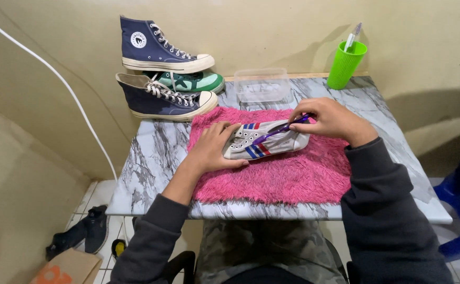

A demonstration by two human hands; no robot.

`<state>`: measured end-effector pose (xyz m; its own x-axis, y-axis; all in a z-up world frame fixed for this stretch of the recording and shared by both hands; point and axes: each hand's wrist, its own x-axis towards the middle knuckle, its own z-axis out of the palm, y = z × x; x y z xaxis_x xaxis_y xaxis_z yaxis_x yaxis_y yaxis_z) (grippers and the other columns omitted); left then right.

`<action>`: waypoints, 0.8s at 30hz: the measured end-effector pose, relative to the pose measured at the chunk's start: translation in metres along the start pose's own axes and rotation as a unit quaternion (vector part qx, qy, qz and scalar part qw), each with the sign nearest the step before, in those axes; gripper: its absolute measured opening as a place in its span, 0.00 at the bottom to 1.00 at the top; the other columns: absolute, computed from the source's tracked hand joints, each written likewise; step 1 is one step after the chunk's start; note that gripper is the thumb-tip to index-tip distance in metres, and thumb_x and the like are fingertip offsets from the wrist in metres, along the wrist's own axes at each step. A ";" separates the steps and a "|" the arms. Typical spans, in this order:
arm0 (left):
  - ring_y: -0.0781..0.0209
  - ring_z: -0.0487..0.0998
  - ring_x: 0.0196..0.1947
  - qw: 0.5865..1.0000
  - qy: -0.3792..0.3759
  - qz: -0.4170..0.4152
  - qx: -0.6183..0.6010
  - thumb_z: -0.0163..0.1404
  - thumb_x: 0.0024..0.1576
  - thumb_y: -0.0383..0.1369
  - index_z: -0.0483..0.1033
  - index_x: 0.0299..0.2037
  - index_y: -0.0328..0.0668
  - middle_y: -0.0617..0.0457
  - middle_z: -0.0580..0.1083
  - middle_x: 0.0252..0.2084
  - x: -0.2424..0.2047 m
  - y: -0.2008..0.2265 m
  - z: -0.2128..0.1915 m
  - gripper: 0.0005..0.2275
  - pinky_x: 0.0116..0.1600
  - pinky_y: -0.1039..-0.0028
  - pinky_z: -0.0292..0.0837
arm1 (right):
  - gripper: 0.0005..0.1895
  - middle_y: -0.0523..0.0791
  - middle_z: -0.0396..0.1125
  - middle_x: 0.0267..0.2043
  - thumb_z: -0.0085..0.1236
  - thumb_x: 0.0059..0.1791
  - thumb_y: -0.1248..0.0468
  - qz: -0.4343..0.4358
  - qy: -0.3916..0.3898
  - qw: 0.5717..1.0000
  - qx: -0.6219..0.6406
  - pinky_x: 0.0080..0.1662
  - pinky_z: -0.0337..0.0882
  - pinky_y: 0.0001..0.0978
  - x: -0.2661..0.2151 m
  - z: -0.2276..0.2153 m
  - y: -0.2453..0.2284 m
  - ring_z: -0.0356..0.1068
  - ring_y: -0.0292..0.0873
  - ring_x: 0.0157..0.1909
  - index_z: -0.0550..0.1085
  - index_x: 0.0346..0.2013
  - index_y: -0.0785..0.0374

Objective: A person is using a toothbrush to scrub a small shoe on a pink towel.

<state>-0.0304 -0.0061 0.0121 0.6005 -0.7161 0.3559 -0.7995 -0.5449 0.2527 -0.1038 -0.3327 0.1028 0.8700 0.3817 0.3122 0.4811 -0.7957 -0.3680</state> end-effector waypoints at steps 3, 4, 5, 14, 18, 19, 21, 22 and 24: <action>0.45 0.69 0.59 1.000 0.007 0.001 0.006 0.61 0.40 0.65 0.62 0.70 0.55 0.47 0.67 0.58 0.000 -0.001 0.001 0.47 0.56 0.55 0.68 | 0.09 0.46 0.76 0.36 0.64 0.48 0.58 -0.009 0.012 1.000 0.001 0.50 0.73 0.44 -0.004 0.002 -0.003 0.76 0.53 0.45 0.80 0.40 0.57; 0.45 0.69 0.59 1.000 0.006 -0.001 0.004 0.61 0.40 0.65 0.62 0.70 0.55 0.47 0.67 0.58 -0.002 0.000 0.001 0.47 0.56 0.55 0.68 | 0.09 0.46 0.76 0.36 0.64 0.48 0.58 -0.009 0.010 1.000 0.002 0.50 0.73 0.44 -0.005 0.004 -0.002 0.76 0.53 0.45 0.80 0.40 0.57; 0.45 0.69 0.59 1.000 0.008 0.001 0.005 0.61 0.40 0.65 0.62 0.70 0.55 0.47 0.67 0.58 -0.001 0.000 0.001 0.47 0.55 0.55 0.68 | 0.09 0.45 0.76 0.36 0.64 0.48 0.59 -0.014 0.019 1.000 0.001 0.50 0.74 0.44 -0.006 0.005 -0.002 0.76 0.52 0.45 0.80 0.40 0.56; 0.44 0.70 0.59 1.000 0.016 0.014 0.006 0.60 0.41 0.66 0.62 0.70 0.52 0.45 0.68 0.57 -0.003 -0.001 0.005 0.47 0.56 0.54 0.68 | 0.09 0.45 0.76 0.36 0.66 0.46 0.59 -0.033 0.026 0.999 -0.013 0.51 0.74 0.42 -0.009 0.008 0.000 0.76 0.51 0.45 0.81 0.39 0.56; 0.44 0.70 0.59 0.999 0.026 0.019 0.006 0.60 0.41 0.66 0.63 0.69 0.51 0.45 0.68 0.57 0.000 -0.003 0.004 0.47 0.57 0.53 0.67 | 0.10 0.46 0.76 0.37 0.67 0.45 0.58 -0.035 0.029 0.999 -0.021 0.50 0.74 0.44 -0.006 0.009 0.002 0.76 0.52 0.45 0.80 0.38 0.57; 0.44 0.70 0.59 0.999 0.025 0.020 0.006 0.60 0.41 0.66 0.63 0.69 0.51 0.45 0.68 0.57 0.000 -0.004 0.004 0.47 0.57 0.53 0.67 | 0.10 0.46 0.76 0.37 0.67 0.45 0.58 -0.035 0.030 0.999 -0.021 0.50 0.74 0.44 -0.006 0.009 0.002 0.76 0.52 0.45 0.80 0.38 0.57; 0.45 0.69 0.59 1.000 0.016 0.015 0.009 0.60 0.40 0.67 0.64 0.68 0.50 0.44 0.68 0.57 0.002 -0.006 0.005 0.48 0.57 0.53 0.67 | 0.10 0.45 0.77 0.37 0.67 0.45 0.58 -0.029 0.033 0.999 -0.024 0.51 0.74 0.42 -0.006 0.009 0.002 0.76 0.51 0.45 0.80 0.38 0.58; 0.45 0.69 0.59 1.000 0.016 0.017 0.009 0.60 0.40 0.67 0.64 0.68 0.50 0.44 0.68 0.57 0.004 -0.010 0.006 0.48 0.57 0.53 0.67 | 0.10 0.45 0.77 0.37 0.67 0.45 0.58 -0.028 0.034 0.999 -0.025 0.51 0.74 0.42 -0.007 0.008 0.002 0.76 0.51 0.45 0.80 0.38 0.58; 0.46 0.72 0.53 0.997 -0.005 0.069 0.021 0.59 0.41 0.68 0.67 0.64 0.44 0.46 0.68 0.50 0.009 -0.018 0.006 0.46 0.53 0.55 0.70 | 0.11 0.42 0.77 0.37 0.66 0.45 0.55 -0.007 -0.002 0.999 -0.035 0.51 0.75 0.42 -0.005 0.006 0.002 0.77 0.49 0.45 0.81 0.39 0.53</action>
<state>-0.0107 -0.0051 0.0048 0.4852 -0.7899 0.3750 -0.8734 -0.4584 0.1646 -0.1064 -0.3330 0.0949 0.8634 0.3947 0.3143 0.4848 -0.8213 -0.3006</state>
